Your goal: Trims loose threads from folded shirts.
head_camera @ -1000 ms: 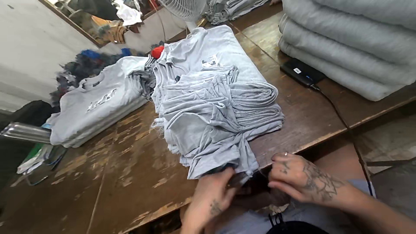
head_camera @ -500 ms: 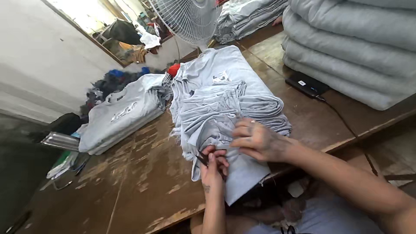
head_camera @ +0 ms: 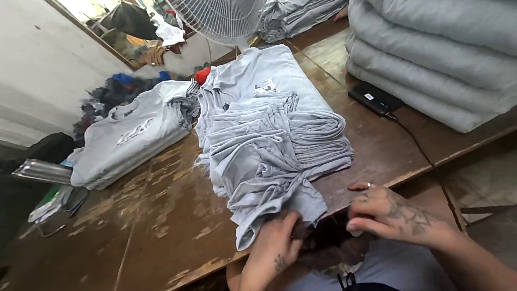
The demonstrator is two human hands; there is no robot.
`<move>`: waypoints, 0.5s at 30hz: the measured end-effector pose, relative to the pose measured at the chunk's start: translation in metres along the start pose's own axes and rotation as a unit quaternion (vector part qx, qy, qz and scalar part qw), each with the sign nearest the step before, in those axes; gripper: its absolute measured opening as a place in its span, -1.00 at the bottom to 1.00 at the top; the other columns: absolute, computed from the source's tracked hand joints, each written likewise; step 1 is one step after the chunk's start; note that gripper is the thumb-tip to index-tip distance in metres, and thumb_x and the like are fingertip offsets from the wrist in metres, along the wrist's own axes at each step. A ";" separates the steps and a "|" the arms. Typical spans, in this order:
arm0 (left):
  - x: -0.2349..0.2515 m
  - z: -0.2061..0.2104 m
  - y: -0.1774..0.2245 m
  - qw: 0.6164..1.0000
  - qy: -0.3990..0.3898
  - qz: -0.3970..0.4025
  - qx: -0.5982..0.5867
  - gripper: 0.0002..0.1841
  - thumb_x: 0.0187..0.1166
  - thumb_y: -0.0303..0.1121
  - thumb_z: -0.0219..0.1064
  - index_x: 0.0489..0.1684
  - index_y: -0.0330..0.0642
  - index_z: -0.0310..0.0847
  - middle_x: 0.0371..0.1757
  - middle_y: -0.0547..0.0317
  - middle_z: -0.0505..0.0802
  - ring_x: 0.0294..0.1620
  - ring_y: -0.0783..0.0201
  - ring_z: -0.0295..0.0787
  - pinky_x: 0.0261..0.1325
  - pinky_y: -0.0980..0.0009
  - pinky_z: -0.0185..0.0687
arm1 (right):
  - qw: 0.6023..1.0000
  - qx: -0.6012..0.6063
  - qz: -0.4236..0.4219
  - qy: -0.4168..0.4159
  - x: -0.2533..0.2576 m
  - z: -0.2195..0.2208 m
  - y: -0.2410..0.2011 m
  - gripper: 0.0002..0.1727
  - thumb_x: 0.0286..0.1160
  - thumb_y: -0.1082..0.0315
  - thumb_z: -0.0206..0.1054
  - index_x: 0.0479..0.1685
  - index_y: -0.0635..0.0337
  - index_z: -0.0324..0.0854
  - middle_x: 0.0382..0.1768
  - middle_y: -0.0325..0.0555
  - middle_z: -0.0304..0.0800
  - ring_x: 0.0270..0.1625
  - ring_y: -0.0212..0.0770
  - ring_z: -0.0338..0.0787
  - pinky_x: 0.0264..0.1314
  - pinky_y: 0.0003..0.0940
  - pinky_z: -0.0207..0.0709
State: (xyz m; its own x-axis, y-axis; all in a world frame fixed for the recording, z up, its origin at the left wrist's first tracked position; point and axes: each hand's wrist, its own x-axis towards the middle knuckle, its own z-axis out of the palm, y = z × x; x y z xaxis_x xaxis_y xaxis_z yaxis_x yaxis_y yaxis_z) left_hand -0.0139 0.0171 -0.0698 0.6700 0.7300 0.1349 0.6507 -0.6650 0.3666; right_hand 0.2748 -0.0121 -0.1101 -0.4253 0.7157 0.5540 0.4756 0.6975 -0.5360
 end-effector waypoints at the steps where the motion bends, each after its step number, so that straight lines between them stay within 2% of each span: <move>1: 0.001 -0.003 0.006 0.999 -0.027 -0.025 0.001 -0.72 0.32 -0.40 0.46 -0.02 -0.22 0.76 -0.35 -0.05 0.87 -0.40 -0.04 0.88 -0.39 -0.09 0.76 | 1.000 -0.021 0.014 0.018 0.009 0.006 -0.003 -0.44 0.67 -0.15 0.16 -0.47 0.12 0.72 -0.55 -0.16 0.76 -0.41 -0.22 0.79 0.19 -0.12 0.64; 2: 0.003 -0.008 0.011 0.997 -0.051 -0.061 -0.008 -0.72 0.42 -0.45 0.37 0.08 -0.25 0.75 -0.36 -0.10 0.87 -0.38 -0.11 0.88 -0.37 -0.17 0.74 | 0.998 -0.044 0.027 0.036 0.019 0.014 -0.007 -0.42 0.59 -0.23 0.20 -0.32 0.15 0.78 -0.45 -0.09 0.82 -0.34 -0.12 0.83 -0.03 -0.06 0.67; 3: 0.006 -0.012 0.014 0.995 -0.057 -0.086 -0.012 -0.71 0.54 -0.44 0.28 0.17 -0.27 0.72 -0.33 -0.14 0.87 -0.35 -0.15 0.89 -0.33 -0.21 0.73 | 0.996 -0.062 0.040 0.042 0.030 0.023 -0.009 -0.35 0.54 -0.30 0.20 -0.15 0.17 0.79 -0.31 -0.01 0.86 -0.23 0.00 0.87 -0.11 0.04 0.69; 4: 0.008 -0.015 0.014 0.995 -0.036 -0.089 -0.012 -0.71 0.61 -0.42 0.22 0.18 -0.30 0.70 -0.35 -0.14 0.87 -0.35 -0.14 0.88 -0.32 -0.18 0.73 | 0.995 -0.077 0.053 0.042 0.040 0.033 -0.010 -0.32 0.51 -0.32 0.21 -0.02 0.19 0.78 -0.20 0.07 0.86 -0.13 0.10 0.87 -0.11 0.14 0.69; 5: 0.009 -0.016 0.012 0.998 0.006 -0.068 -0.012 -0.73 0.61 -0.42 0.18 0.11 -0.33 0.70 -0.38 -0.09 0.85 -0.40 -0.04 0.86 -0.34 -0.07 0.75 | 0.993 -0.089 0.059 0.041 0.046 0.041 -0.010 -0.39 0.51 -0.22 0.29 0.03 0.21 0.77 -0.14 0.14 0.84 -0.08 0.19 0.87 -0.09 0.21 0.69; 6: 0.010 -0.017 0.006 0.998 0.056 -0.026 -0.019 -0.77 0.61 -0.40 0.16 -0.03 -0.32 0.71 -0.43 0.02 0.82 -0.45 0.13 0.81 -0.36 0.14 0.74 | 0.992 -0.103 0.050 0.054 0.049 0.047 -0.007 -0.58 0.46 0.03 0.39 -0.05 0.26 0.76 -0.18 0.18 0.83 -0.12 0.22 0.88 -0.16 0.19 0.70; 7: 0.009 -0.018 -0.002 0.995 0.085 0.014 -0.041 -0.79 0.63 -0.37 0.17 -0.16 -0.27 0.70 -0.46 0.12 0.79 -0.47 0.31 0.74 -0.36 0.36 0.70 | 0.991 -0.109 0.027 0.074 0.048 0.051 -0.003 -0.76 0.31 0.30 0.39 -0.18 0.29 0.74 -0.25 0.18 0.81 -0.20 0.20 0.87 -0.23 0.12 0.71; 8: 0.007 -0.021 -0.009 0.994 0.077 0.036 -0.066 -0.79 0.64 -0.33 0.20 -0.26 -0.24 0.71 -0.48 0.18 0.77 -0.48 0.42 0.69 -0.35 0.49 0.66 | 0.991 -0.108 0.003 0.083 0.045 0.050 -0.001 -0.86 0.21 0.42 0.35 -0.30 0.28 0.73 -0.32 0.14 0.80 -0.25 0.15 0.86 -0.23 0.06 0.72; 9: 0.004 -0.024 -0.013 0.996 0.041 0.031 -0.070 -0.80 0.59 -0.30 0.27 -0.34 -0.21 0.74 -0.51 0.21 0.79 -0.50 0.43 0.70 -0.37 0.48 0.67 | 0.992 -0.102 -0.019 0.070 0.038 0.046 0.000 -0.90 0.20 0.46 0.32 -0.36 0.24 0.72 -0.37 0.08 0.78 -0.27 0.10 0.84 -0.17 0.03 0.70; 11: 0.002 -0.027 -0.010 0.995 -0.083 -0.039 -0.045 -0.72 0.58 -0.18 0.37 -0.40 -0.21 0.78 -0.57 0.11 0.78 -0.52 0.20 0.76 -0.39 0.13 0.68 | 0.994 -0.095 -0.040 0.035 0.024 0.038 -0.001 -0.85 0.26 0.43 0.26 -0.39 0.15 0.78 -0.41 -0.04 0.78 -0.29 0.01 0.83 -0.02 0.02 0.67; 12: 0.003 -0.028 -0.006 0.989 -0.124 -0.068 -0.050 -0.65 0.62 -0.10 0.35 -0.36 -0.23 0.80 -0.55 0.04 0.79 -0.49 0.10 0.78 -0.35 0.01 0.68 | 0.994 -0.092 -0.041 0.032 0.019 0.034 -0.001 -0.81 0.30 0.40 0.23 -0.40 0.11 0.79 -0.42 -0.09 0.78 -0.29 -0.04 0.82 0.03 -0.01 0.66; 13: 0.004 -0.027 -0.002 0.991 -0.104 -0.054 -0.068 -0.60 0.64 -0.02 0.31 -0.35 -0.20 0.81 -0.57 0.08 0.79 -0.52 0.14 0.77 -0.40 0.05 0.68 | 0.995 -0.088 -0.036 0.039 0.016 0.031 -0.002 -0.78 0.36 0.34 0.20 -0.38 0.09 0.80 -0.43 -0.11 0.79 -0.30 -0.08 0.82 0.04 -0.05 0.65; 14: 0.008 -0.022 0.000 0.993 -0.044 -0.011 -0.109 -0.54 0.66 0.06 0.23 -0.32 -0.18 0.80 -0.58 0.18 0.78 -0.57 0.31 0.73 -0.47 0.25 0.66 | 0.995 -0.085 -0.024 0.048 0.016 0.030 -0.002 -0.75 0.46 0.27 0.19 -0.31 0.08 0.80 -0.42 -0.12 0.79 -0.30 -0.09 0.82 0.02 -0.07 0.66; 15: 0.017 -0.015 0.004 0.984 0.012 0.024 -0.178 -0.41 0.73 0.17 0.09 -0.22 -0.24 0.73 -0.56 0.23 0.73 -0.58 0.46 0.63 -0.48 0.44 0.60 | 0.995 -0.086 -0.009 0.057 0.017 0.030 -0.003 -0.72 0.53 0.17 0.21 -0.23 0.09 0.81 -0.40 -0.10 0.80 -0.30 -0.08 0.82 -0.03 -0.06 0.67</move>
State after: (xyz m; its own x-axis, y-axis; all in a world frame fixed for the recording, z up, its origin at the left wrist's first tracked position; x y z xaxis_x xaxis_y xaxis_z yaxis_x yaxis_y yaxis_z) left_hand -0.0051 0.0288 -0.0519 0.6856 0.7054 0.1800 0.4496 -0.6047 0.6574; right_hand 0.2426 -0.0009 -0.1180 -0.3491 0.6878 0.6364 0.5974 0.6866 -0.4144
